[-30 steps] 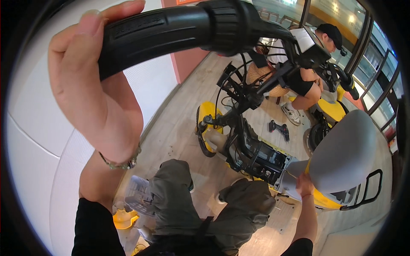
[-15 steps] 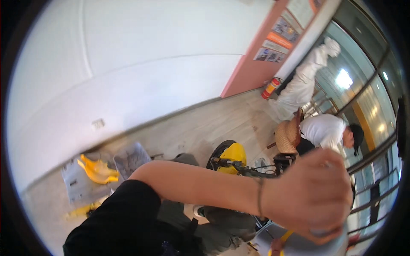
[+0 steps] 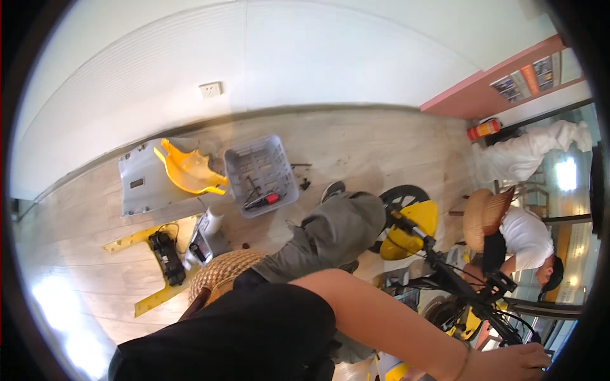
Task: Adjusting or attaching the front fender of a motorcycle using mechanical tools.
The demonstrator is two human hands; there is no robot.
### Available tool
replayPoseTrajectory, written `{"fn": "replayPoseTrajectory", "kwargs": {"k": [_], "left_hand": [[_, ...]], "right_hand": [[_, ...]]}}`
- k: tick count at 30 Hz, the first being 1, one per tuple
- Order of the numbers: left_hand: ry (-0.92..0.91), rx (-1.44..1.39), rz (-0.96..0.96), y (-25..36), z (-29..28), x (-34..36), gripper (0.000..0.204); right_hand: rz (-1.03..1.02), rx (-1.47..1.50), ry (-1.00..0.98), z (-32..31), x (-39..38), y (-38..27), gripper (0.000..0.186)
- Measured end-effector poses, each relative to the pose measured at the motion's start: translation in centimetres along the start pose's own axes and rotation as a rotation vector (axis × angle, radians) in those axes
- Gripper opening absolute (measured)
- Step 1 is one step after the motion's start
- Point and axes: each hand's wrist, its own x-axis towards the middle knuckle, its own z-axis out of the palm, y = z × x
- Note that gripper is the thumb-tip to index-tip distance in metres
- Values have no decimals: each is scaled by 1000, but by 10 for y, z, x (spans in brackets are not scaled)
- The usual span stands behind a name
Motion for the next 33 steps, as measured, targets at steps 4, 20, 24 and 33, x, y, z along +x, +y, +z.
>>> {"fn": "replayPoseTrajectory", "kwargs": {"k": [4,20,24,33], "left_hand": [[-118,-27,-720,-1,-91,-70,19],[-1125,581,-903,-20,-223,-163,10],[-1035,746,-954,-36,-249,-136,9],[-74,1213,-1620,-84,-518,-190,24]], "right_hand": [[121,253,81,-17,-28,-56,56],[-236,425,-262,115,73,-301,29],[-295,737,-185,146,94,-304,28],[-157,-188,17,145,105,-228,8]]}}
